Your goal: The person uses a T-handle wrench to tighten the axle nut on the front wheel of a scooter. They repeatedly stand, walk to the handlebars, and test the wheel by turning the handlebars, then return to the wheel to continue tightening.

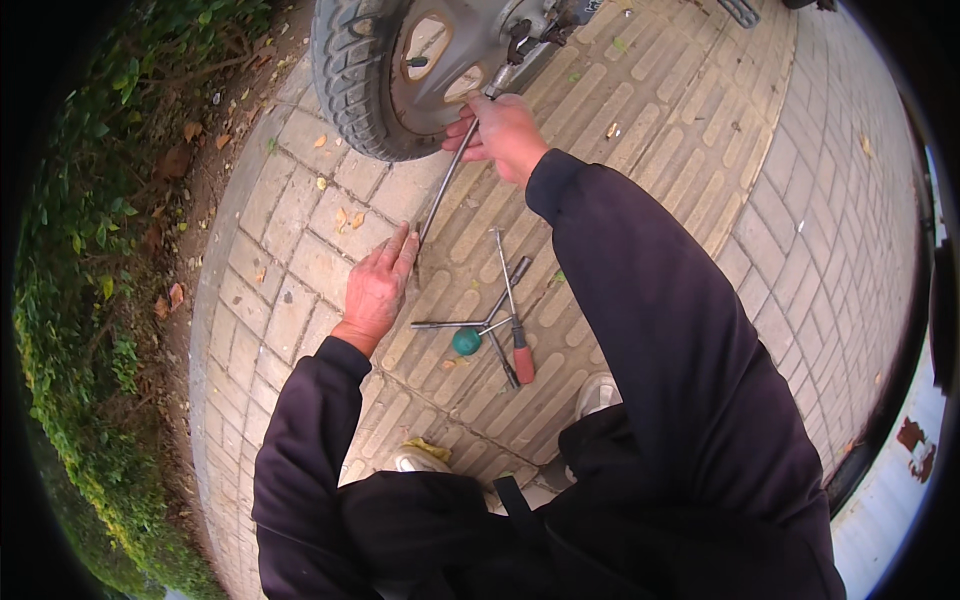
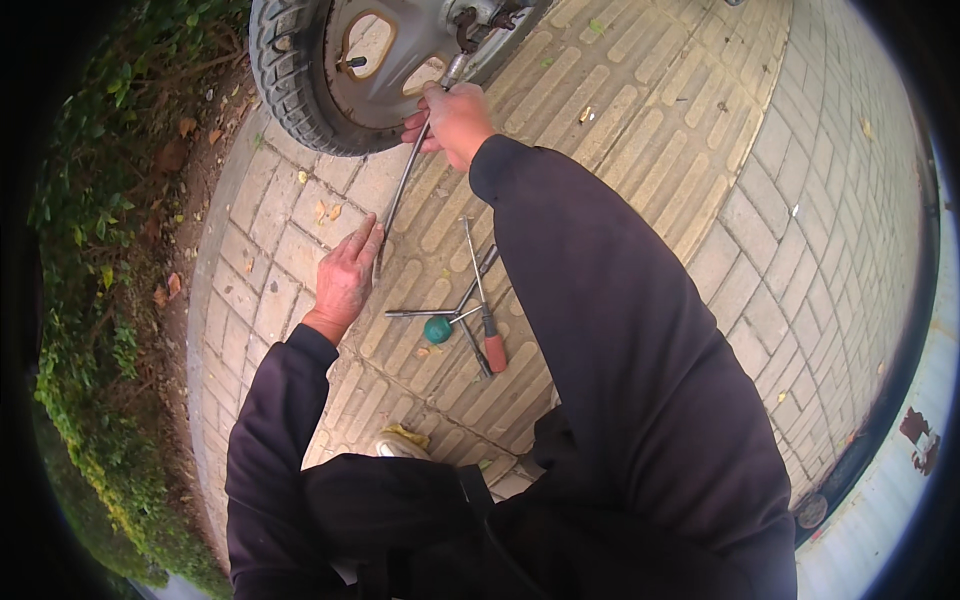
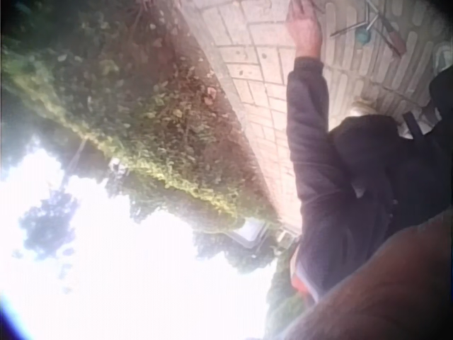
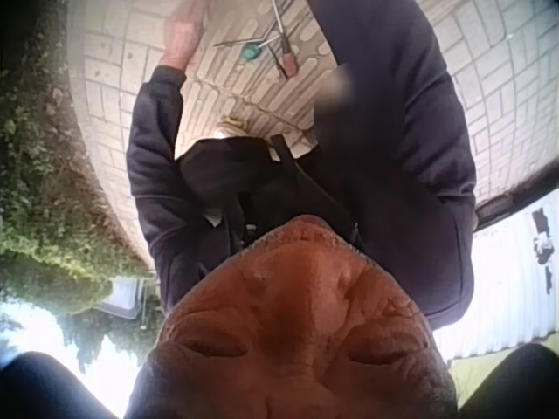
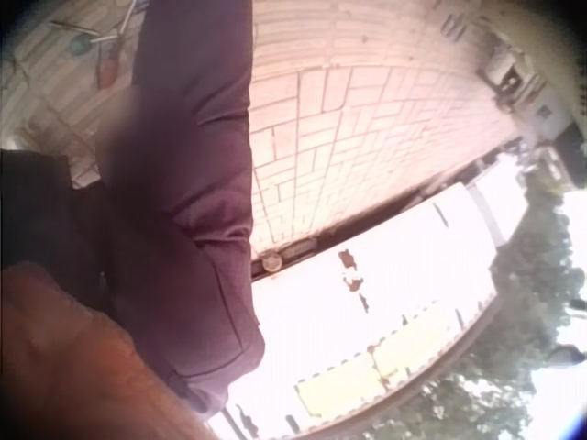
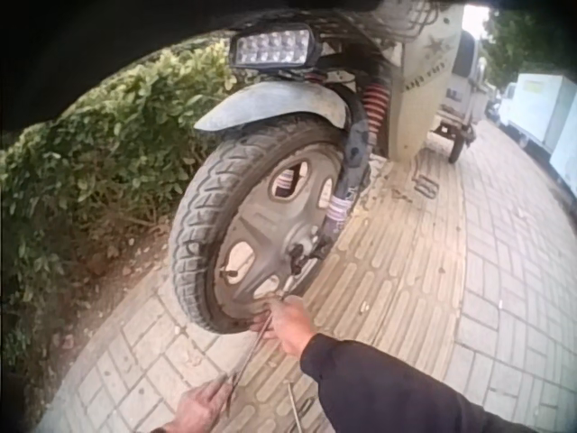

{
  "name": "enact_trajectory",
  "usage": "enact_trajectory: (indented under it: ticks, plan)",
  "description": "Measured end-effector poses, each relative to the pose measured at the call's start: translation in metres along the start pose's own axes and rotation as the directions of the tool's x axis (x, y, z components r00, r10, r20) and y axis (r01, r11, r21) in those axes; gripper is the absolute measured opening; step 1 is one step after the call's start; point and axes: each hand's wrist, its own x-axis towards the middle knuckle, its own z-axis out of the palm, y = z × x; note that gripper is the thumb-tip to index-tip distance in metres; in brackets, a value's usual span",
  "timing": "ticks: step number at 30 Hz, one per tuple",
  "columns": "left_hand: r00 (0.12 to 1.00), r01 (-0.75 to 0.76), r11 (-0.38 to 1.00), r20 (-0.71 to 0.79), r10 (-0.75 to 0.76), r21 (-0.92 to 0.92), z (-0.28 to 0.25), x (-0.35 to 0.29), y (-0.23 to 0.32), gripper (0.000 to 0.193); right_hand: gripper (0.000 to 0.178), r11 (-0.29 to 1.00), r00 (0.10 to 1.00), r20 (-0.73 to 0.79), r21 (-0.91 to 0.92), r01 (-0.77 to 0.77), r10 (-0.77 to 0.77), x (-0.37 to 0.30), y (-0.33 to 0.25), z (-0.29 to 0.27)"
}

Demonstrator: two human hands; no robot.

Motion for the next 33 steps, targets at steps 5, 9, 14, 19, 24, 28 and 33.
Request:
enact_trajectory:
  ticks: [5,9,14,19,24,28,33]
  plan:
    - [0.542,0.771,0.022,0.638,-0.547,-0.636,-0.011,0.021,-0.007,0.051,0.039,0.999,0.999,0.051,0.048,0.015,-0.017,0.002,0.0,-0.004]
    - [0.559,0.721,-0.312,0.785,-0.266,-0.619,-0.007,0.026,-0.007,0.049,0.04,0.993,0.995,0.096,0.114,0.014,-0.025,0.003,0.001,-0.003]
    - [0.849,0.447,0.513,0.168,-0.501,-0.733,-0.006,0.015,-0.002,0.03,0.039,0.992,0.988,0.143,0.124,0.032,-0.05,0.002,-0.001,-0.004]
    - [0.981,-0.194,0.954,0.067,0.183,0.23,-0.011,0.011,0.011,0.065,0.038,0.998,0.998,0.051,0.052,0.042,-0.045,-0.002,-0.003,0.002]
    - [0.741,0.561,0.527,0.104,-0.664,-0.638,-0.016,0.018,0.0,0.065,0.038,0.999,0.997,0.068,0.022,0.035,-0.036,-0.002,-0.005,-0.007]
    - [0.518,0.74,-0.367,0.826,-0.224,-0.564,-0.02,0.019,-0.017,0.05,0.04,0.998,0.989,0.144,0.042,0.041,-0.046,0.003,-0.002,-0.01]
    - [0.745,0.559,-0.043,0.524,-0.413,-0.828,0.002,0.014,-0.008,0.038,0.042,0.997,0.982,0.179,0.07,0.041,-0.053,0.005,0.001,-0.014]
